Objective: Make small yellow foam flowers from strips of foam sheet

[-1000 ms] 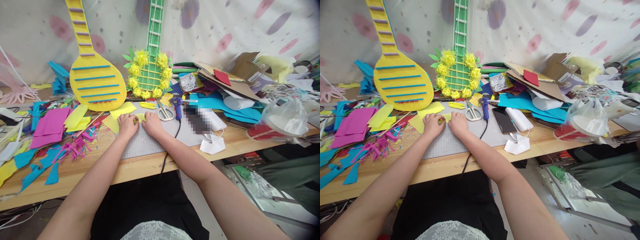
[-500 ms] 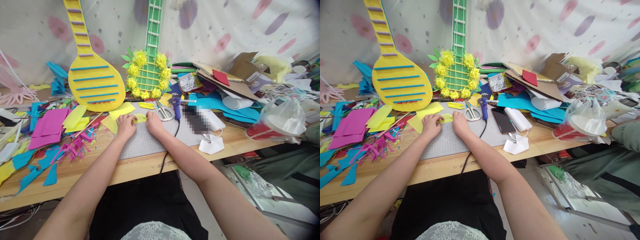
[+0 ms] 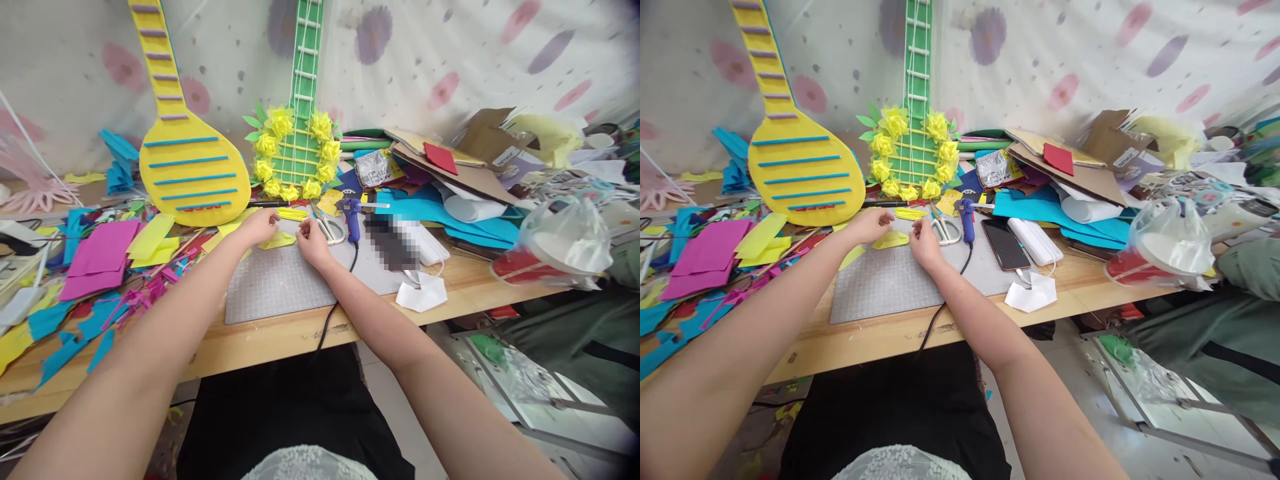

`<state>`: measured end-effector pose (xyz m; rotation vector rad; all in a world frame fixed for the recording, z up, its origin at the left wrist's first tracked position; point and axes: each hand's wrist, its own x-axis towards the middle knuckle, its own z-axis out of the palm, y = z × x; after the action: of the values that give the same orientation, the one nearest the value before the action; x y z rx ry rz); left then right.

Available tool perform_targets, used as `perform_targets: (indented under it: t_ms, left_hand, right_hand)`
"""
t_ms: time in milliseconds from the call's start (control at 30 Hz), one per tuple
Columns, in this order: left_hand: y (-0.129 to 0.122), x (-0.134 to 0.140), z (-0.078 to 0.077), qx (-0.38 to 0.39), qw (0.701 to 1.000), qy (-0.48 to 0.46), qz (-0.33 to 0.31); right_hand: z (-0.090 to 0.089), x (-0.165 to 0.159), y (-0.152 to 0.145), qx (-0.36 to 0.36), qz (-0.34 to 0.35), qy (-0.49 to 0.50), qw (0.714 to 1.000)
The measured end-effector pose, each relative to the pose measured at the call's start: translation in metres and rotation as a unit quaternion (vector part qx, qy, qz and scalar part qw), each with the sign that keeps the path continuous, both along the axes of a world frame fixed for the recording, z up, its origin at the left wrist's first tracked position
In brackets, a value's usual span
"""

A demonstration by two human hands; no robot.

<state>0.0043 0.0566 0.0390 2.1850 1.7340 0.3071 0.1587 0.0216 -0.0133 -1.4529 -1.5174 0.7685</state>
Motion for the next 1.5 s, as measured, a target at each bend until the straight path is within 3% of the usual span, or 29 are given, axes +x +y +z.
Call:
perform_targets:
  t_ms: [167,367,633,800,1033,1233,1367,1500]
  left_hand:
    - [0.014,0.021,0.008,-0.071,0.992,0.098,-0.025]
    - [0.014,0.024,0.012,-0.133,0.979,0.138,-0.065]
    - [-0.002,0.013,0.012,-0.155,0.98,0.082,-0.1]
    - [-0.009,0.011,0.01,-0.093,0.993,0.022,-0.067]
    - [-0.019,0.021,0.014,-0.129,0.984,0.097,-0.079]
    - [-0.022,0.021,0.017,-0.169,0.982,0.031,-0.077]
    - [-0.016,0.011,0.002,-0.175,0.982,-0.061,-0.043]
    - [-0.018,0.004,-0.021,-0.076,0.966,-0.228,0.099]
  right_hand:
    - [0.0,0.002,0.001,0.006,-0.02,0.017,1.0]
    - [-0.003,0.003,0.004,0.015,-0.016,0.024,0.999]
    - [-0.001,0.0,0.001,0.005,-0.013,0.02,1.0]
    - [-0.002,0.002,0.003,-0.002,-0.022,0.019,1.0]
    - [-0.001,0.001,0.001,-0.006,0.005,-0.014,1.0]
    - [-0.001,0.003,0.002,-0.009,0.001,0.012,1.0]
    - [0.001,0.003,0.003,0.009,-0.015,0.025,1.0]
    - [0.005,0.003,-0.001,0.057,-0.015,0.005,0.998]
